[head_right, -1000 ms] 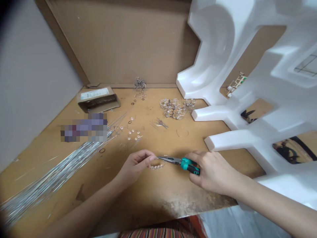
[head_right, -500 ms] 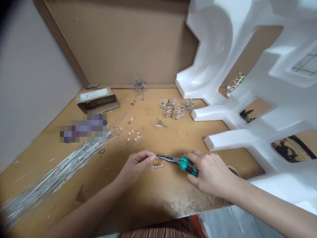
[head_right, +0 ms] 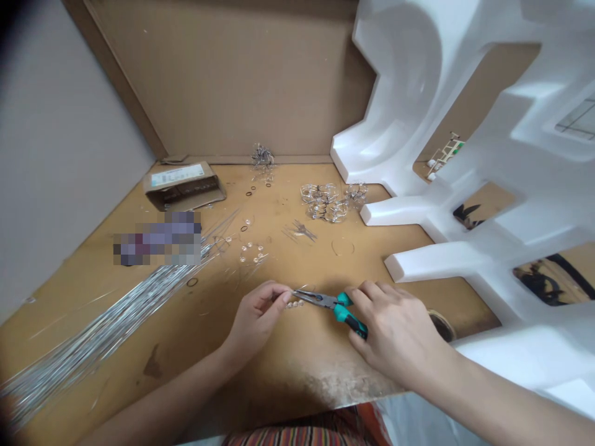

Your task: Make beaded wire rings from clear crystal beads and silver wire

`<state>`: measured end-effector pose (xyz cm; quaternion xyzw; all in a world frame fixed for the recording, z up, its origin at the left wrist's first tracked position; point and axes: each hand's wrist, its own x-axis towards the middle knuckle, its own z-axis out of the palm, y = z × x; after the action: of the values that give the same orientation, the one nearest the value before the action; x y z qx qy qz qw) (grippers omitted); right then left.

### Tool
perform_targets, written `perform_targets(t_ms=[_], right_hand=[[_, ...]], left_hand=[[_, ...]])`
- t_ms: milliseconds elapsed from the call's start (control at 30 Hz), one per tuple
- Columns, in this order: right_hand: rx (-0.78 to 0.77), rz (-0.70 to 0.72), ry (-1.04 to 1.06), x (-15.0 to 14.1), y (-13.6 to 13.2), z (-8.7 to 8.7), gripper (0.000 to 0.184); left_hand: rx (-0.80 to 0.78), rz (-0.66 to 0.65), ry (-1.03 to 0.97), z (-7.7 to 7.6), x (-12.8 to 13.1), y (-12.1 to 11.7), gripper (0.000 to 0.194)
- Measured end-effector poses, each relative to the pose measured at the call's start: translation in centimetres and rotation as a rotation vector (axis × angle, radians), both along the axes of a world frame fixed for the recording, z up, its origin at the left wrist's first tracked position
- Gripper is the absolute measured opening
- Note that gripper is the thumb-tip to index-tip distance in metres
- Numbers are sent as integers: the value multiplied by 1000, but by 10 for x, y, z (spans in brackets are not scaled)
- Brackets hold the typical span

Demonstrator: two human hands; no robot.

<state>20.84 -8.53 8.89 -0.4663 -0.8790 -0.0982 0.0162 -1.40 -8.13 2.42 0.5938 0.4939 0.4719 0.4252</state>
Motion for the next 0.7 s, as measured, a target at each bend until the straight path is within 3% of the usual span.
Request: perform_targets(t_ms=[100,167,433,567,700], right_hand=[[-8,-9,20,1,0,2,32],[-96,-56,52,1,2,4,32],[-785,-263,423,3,6,9,21],[-817,-335,483,-1,5,14,18],[-792,-312,543,0,5,8,18]], left_hand=[[-15,-8,-36,-1,0,0,16],[-76,-37,-92,0,-1,2,17],[-357,-187,-372,1,-5,8,22],[-374,-313,-508,-1,-7,9,20],[-419,-408,-577,0,-8,9,18]])
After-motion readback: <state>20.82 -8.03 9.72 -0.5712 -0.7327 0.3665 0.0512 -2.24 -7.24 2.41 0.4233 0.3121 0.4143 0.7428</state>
